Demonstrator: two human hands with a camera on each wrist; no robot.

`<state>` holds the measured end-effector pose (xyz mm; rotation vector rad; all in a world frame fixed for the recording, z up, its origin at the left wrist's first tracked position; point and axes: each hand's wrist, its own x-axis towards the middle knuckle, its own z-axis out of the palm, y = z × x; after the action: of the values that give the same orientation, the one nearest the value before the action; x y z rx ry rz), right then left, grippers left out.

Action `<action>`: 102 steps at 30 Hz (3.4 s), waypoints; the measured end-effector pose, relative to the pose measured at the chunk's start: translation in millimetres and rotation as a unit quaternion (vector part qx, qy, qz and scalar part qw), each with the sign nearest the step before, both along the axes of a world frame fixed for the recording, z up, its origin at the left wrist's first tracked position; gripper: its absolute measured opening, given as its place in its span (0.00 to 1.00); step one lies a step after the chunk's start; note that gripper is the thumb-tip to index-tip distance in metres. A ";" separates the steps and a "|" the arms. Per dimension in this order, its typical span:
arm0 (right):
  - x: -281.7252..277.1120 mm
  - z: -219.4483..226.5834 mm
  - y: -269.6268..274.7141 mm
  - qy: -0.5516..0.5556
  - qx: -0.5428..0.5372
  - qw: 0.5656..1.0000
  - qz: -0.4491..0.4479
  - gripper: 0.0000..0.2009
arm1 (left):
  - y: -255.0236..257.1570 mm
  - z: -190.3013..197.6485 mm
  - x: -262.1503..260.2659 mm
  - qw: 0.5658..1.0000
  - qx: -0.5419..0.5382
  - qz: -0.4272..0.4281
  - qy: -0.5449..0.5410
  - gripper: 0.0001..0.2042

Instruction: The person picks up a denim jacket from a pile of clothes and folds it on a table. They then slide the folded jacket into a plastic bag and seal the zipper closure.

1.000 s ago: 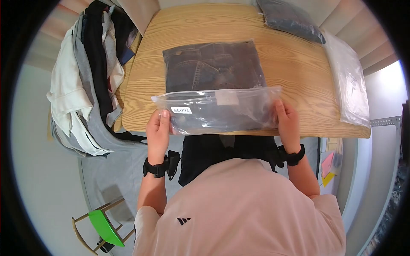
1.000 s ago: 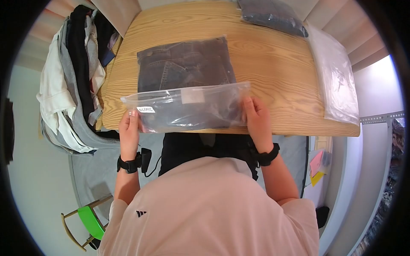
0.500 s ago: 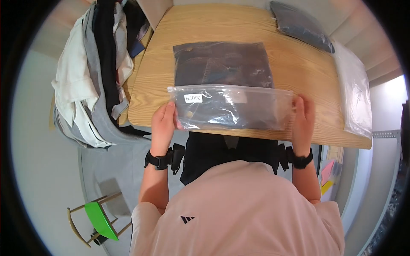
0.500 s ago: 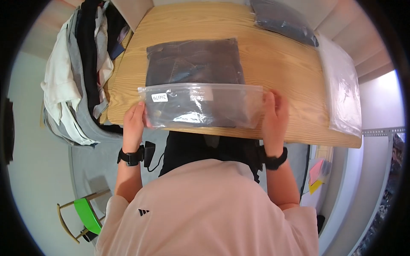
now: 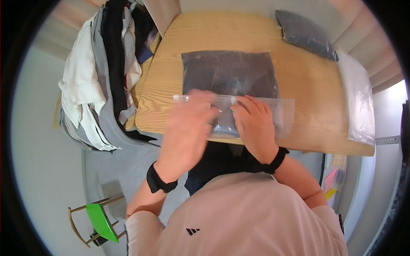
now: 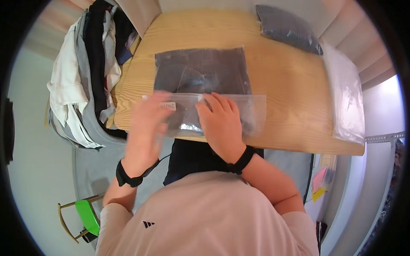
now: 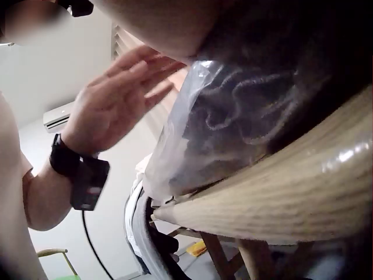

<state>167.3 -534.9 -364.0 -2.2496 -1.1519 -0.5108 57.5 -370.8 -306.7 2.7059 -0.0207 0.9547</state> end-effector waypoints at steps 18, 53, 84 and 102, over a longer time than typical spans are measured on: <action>42.7 10.0 -16.0 0.078 -0.200 0.977 0.015 0.24 | 37.0 -38.5 59.1 0.915 0.064 -0.149 0.369 0.32; 19.5 10.8 105.3 0.272 0.050 0.946 0.168 0.14 | 73.9 -76.0 21.8 0.793 -0.595 -0.035 0.126 0.07; 58.0 30.3 113.5 0.458 -0.048 0.854 0.243 0.06 | 43.9 -94.9 37.2 0.849 -0.526 0.038 -0.017 0.07; 61.5 33.8 100.7 0.443 -0.030 0.845 0.299 0.07 | 36.2 -80.9 33.4 0.808 -0.589 -0.023 -0.031 0.07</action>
<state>228.8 -434.2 -330.2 -1.6569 -1.2226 0.7542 91.0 -334.6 -387.6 1.4994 0.3675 0.6678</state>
